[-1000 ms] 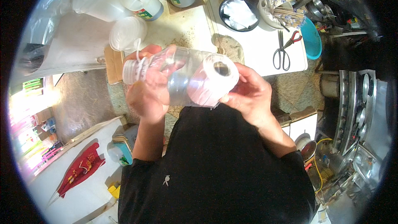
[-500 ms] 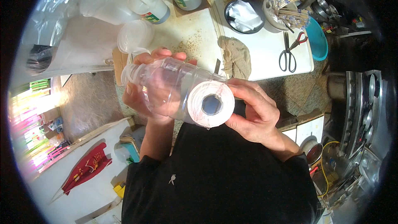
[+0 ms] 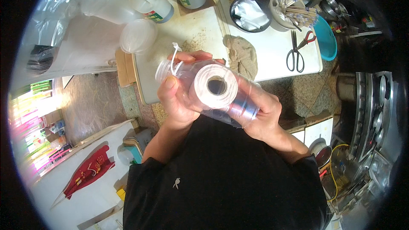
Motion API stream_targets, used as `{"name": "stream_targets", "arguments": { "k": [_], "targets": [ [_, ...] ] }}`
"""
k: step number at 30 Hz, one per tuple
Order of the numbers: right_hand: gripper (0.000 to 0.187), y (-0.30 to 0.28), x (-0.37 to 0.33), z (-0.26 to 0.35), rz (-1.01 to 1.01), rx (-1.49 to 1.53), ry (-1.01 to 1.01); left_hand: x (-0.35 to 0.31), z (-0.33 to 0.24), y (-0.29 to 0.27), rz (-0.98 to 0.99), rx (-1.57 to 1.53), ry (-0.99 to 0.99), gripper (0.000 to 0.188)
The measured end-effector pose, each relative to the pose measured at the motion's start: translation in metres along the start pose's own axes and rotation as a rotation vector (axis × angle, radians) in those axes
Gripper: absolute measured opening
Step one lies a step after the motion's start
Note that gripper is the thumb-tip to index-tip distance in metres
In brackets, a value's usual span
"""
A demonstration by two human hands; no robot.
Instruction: The person cuts the top off a plastic bottle with scissors, wipes the interior with a cloth, and inserts a small red and white cylindrical object into the bottle. The person then rotates the bottle to adjust the inserted object.
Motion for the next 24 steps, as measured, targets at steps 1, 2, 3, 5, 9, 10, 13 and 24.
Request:
{"name": "stream_targets", "arguments": {
  "k": [1, 2, 3, 5, 9, 10, 13, 24],
  "targets": [
    [0.064, 0.002, 0.002, -0.001, -0.002, 0.013, 0.018, 0.000, 0.001, 0.003, -0.011, -0.034, -0.004, 0.058],
    [0.063, 0.002, 0.004, -0.003, -0.007, 0.025, 0.036, 0.001, 0.002, 0.000, -0.075, 0.005, -0.028, 0.057],
    [0.063, 0.003, 0.006, -0.006, -0.012, 0.038, 0.055, 0.001, 0.002, -0.005, -0.139, 0.044, -0.052, 0.055],
    [0.056, 0.002, 0.007, -0.009, -0.005, 0.017, 0.059, 0.002, 0.002, -0.005, -0.263, 0.004, -0.106, 0.049],
    [0.038, 0.001, 0.002, -0.038, -0.129, 0.231, 0.234, 0.010, 0.004, -0.022, -0.397, 0.000, -0.150, 0.046],
    [0.036, 0.002, 0.005, -0.038, -0.096, 0.245, 0.285, 0.010, 0.005, -0.024, -0.410, 0.022, -0.165, 0.047],
    [0.028, 0.008, 0.015, -0.044, -0.054, 0.442, 0.332, 0.010, 0.007, -0.026, -0.423, 0.088, -0.200, 0.049],
    [0.012, 0.027, 0.025, -0.070, -0.037, 0.641, 0.507, 0.017, 0.001, -0.024, -0.332, 0.218, -0.185, 0.059]
  ]
}}
Point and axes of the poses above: each hand's wrist, its own x-axis towards the middle knuckle, its own y-axis out of the palm, z = x × y, the point moved 8 cm from there along x, towards the middle knuckle, and after that the axes turned 1 degree about -z, right-handed, at the moved point
